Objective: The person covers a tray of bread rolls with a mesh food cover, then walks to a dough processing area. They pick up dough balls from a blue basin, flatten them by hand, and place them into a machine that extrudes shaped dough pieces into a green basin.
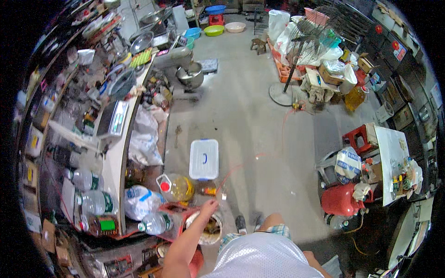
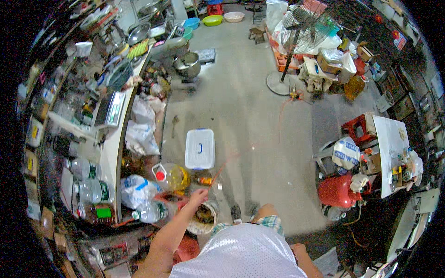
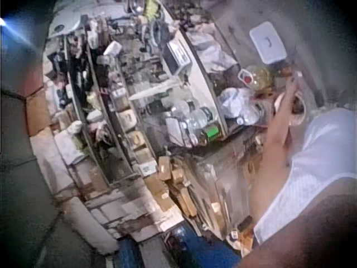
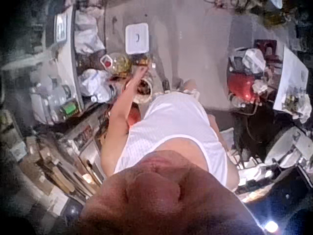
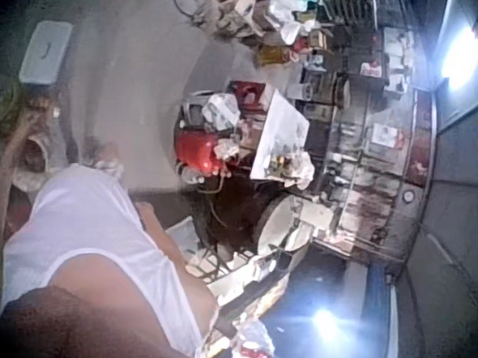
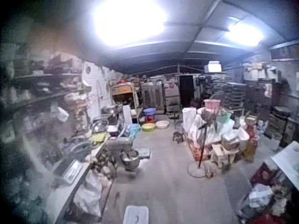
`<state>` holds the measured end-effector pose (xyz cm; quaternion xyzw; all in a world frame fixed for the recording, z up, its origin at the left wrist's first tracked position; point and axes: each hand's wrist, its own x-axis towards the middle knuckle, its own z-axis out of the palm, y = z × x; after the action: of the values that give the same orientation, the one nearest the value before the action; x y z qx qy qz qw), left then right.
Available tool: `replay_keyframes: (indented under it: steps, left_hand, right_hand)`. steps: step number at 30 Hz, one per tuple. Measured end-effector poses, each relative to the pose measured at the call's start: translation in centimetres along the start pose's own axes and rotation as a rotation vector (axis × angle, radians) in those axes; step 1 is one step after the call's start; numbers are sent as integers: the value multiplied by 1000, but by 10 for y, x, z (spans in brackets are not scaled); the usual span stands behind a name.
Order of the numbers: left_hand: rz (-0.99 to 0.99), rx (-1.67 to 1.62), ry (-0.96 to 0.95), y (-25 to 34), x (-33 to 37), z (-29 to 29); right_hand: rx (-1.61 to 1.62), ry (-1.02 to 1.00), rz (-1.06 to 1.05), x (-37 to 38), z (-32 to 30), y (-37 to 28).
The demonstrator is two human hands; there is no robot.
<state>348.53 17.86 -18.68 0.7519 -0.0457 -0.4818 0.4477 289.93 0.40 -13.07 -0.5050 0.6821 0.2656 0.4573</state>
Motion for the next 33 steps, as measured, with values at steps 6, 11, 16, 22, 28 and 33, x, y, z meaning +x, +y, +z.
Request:
replay_keyframes:
  steps: [6, 11, 16, 22, 28, 33]
  left_hand:
    - [161, -163, -25, 207, 144, 79]
    - [-67, -326, 152, 163, 201, 90]
    - [-586, -150, 69, 94, 157, 121]
    - [-696, -322, 212, 162, 201, 89]
    - [-533, -370, 270, 299, 403, 25]
    - [-19, -392, 286, 531, 636, -80]
  right_hand:
    - [-803, 205, -895, 167, -104, -56]
    - [-230, -53, -387, 233, -245, -282]
    - [527, 128, -324, 258, -374, -482]
    - [232, 37, -498, 343, -392, -698]
    - [-862, 71, -791, 392, -360, -888]
    - [-971, 275, -1293, 385, -370, -1118]
